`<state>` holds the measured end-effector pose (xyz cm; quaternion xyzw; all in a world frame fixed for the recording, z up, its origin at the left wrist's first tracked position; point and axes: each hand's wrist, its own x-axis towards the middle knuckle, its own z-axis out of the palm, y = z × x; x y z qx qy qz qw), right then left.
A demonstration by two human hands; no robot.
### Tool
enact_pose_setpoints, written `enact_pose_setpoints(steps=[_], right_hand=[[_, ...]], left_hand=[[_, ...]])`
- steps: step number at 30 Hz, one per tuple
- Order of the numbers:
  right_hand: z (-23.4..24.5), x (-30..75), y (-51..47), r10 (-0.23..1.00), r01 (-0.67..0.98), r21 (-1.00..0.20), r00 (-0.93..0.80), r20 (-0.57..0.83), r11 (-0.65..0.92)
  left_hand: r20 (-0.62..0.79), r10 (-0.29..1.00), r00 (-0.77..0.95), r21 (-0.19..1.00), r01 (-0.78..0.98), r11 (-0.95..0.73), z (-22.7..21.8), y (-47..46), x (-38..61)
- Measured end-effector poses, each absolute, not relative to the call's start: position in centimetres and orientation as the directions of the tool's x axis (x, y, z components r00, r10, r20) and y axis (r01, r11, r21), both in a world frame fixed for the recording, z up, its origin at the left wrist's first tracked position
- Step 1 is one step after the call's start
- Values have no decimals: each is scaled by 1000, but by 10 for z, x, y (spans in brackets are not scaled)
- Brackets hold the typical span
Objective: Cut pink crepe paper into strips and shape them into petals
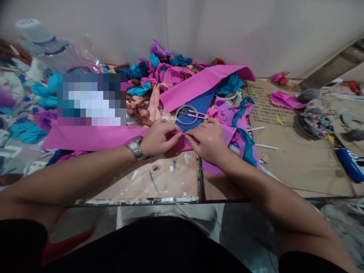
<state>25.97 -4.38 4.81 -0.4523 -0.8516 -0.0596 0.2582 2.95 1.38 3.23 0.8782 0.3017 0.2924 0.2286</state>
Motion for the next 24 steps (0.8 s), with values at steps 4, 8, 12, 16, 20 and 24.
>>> enact_pose_setpoints(steps=[4,8,12,16,20,24], right_hand=[[48,260,-44,768,804,-163,-454,452,571],[46,260,-43,774,797,-174,-468,427,579],[45,260,-43,784,796,-199,-459,418,572],[46,260,-43,773,788,-189,-473,424,586],[46,260,-43,777,790,-194,-469,420,581],[47,260,-43,791,793,-227,-443,421,565]], left_hand=[[398,631,666,547,379,-746,30,14,29],[397,609,687,554,350,-756,31,13,29],[381,613,692,560,355,-749,33,12,29],[385,613,690,558,356,-750,33,12,29],[414,626,661,559,358,-748,33,13,29],[432,689,583,579,407,-707,34,15,29]])
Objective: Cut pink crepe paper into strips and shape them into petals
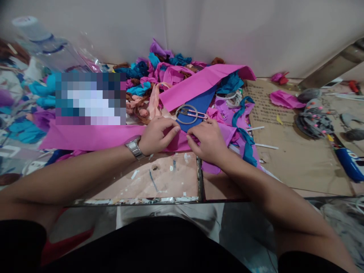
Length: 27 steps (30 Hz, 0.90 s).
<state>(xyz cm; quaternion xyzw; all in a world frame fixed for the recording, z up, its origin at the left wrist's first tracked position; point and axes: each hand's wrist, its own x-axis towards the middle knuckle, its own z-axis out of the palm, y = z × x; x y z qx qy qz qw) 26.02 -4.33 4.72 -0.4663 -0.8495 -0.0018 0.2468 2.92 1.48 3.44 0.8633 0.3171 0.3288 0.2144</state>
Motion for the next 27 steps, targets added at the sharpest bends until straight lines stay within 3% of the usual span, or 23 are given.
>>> enact_pose_setpoints(steps=[10,20,27], right_hand=[[44,259,-43,785,767,-261,-457,419,586],[44,260,-43,791,781,-256,-435,431,569],[43,260,-42,782,760,-282,-436,446,585]], left_hand=[[432,602,672,542,340,-768,31,13,29],[457,701,547,600,392,-697,35,13,30],[477,698,533,616,363,-699,34,15,28]])
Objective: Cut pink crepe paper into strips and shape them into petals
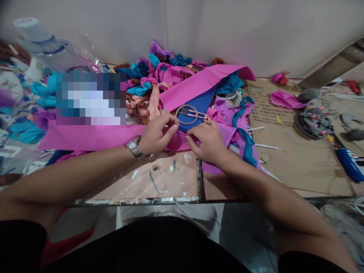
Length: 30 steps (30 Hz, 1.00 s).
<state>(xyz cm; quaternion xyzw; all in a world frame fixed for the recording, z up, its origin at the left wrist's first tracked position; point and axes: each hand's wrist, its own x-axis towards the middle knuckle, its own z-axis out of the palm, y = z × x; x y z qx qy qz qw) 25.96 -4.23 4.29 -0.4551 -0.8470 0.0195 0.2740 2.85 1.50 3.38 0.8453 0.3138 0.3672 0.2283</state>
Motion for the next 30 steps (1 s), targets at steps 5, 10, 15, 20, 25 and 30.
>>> enact_pose_setpoints(steps=[5,10,15,20,25,30], right_hand=[[42,259,-42,778,748,-293,-445,444,595],[41,260,-42,769,748,-281,-444,460,601],[42,260,-42,771,757,-271,-441,460,595],[41,260,-42,774,757,-266,-456,438,597],[41,260,-42,772,744,-273,-480,417,610],[42,261,-41,779,766,-251,-463,422,591]], left_hand=[[453,605,654,523,354,-775,33,13,28],[457,643,614,516,406,-754,32,15,27],[471,676,567,494,465,-734,32,17,26],[476,642,602,459,452,-764,35,14,26],[472,584,661,402,428,-809,34,11,27],[511,643,571,443,466,-766,33,14,27]])
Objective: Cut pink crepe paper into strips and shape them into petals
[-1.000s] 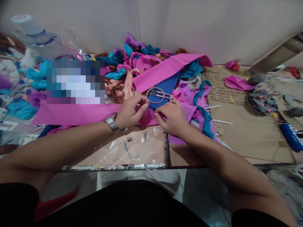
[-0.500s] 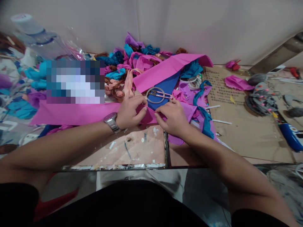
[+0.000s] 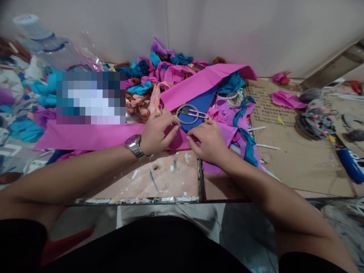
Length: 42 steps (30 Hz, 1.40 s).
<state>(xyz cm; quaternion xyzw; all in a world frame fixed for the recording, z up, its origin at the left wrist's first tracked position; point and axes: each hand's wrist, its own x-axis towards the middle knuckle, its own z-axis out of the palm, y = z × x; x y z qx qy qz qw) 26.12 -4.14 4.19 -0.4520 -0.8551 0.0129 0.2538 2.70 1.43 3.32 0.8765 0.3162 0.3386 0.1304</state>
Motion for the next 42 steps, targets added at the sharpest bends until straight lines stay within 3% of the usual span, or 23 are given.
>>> enact_pose_setpoints(steps=[3,9,22,27,34,42], right_hand=[[41,261,-42,774,758,-256,-468,427,599],[41,261,-42,783,765,-258,-466,412,590],[41,262,-41,790,772,-256,-459,407,581],[42,261,-42,780,747,-284,-472,412,602],[40,261,-40,770,741,-273,-487,412,614],[41,261,-42,775,754,-276,-448,446,595]], left_hand=[[502,653,566,455,470,-757,35,14,27],[458,581,673,371,449,-813,34,12,28],[551,631,547,451,440,-776,35,13,27],[531,543,651,424,351,-835,36,10,27],[478,507,718,349,374,-859,30,10,27],[542,587,602,537,289,-792,31,9,27]])
